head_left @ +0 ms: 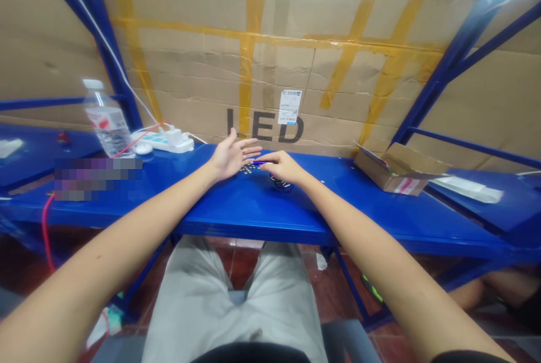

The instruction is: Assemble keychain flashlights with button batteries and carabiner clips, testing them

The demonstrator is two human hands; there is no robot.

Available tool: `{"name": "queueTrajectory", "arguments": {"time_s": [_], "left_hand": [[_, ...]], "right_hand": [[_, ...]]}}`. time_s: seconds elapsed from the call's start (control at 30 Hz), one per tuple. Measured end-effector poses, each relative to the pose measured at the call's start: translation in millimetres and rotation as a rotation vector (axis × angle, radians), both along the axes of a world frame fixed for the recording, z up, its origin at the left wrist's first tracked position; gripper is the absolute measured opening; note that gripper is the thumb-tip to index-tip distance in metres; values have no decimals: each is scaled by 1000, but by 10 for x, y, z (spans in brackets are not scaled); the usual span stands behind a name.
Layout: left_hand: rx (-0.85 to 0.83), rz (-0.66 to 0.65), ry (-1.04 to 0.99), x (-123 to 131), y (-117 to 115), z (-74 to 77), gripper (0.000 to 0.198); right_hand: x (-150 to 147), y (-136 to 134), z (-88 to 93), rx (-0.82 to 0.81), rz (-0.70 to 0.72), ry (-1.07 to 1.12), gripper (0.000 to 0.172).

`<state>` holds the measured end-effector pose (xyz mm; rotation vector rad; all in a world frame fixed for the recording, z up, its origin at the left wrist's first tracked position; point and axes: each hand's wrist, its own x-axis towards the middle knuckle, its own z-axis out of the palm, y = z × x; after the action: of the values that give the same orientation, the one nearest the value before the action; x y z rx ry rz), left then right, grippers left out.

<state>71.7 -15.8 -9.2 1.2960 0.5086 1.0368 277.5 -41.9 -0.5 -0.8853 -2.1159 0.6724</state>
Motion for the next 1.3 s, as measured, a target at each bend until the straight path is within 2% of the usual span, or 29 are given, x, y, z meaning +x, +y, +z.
{"name": "queueTrajectory", "arguments": {"time_s": [0.13, 0.37, 0.67, 1.3], "left_hand": [[14, -22, 5, -3, 2, -2, 87], [-19, 20, -11, 28, -49, 22, 85], [8, -32, -5, 5, -4, -7, 87], [24, -19, 8, 13, -18, 5, 88]], "right_hand": [[3, 17, -7, -5, -3, 5, 28], [9, 24, -11, 2, -3, -6, 28], [12, 27, -22, 3, -9, -56, 33], [14, -31, 26, 5, 44, -5, 30]]}}
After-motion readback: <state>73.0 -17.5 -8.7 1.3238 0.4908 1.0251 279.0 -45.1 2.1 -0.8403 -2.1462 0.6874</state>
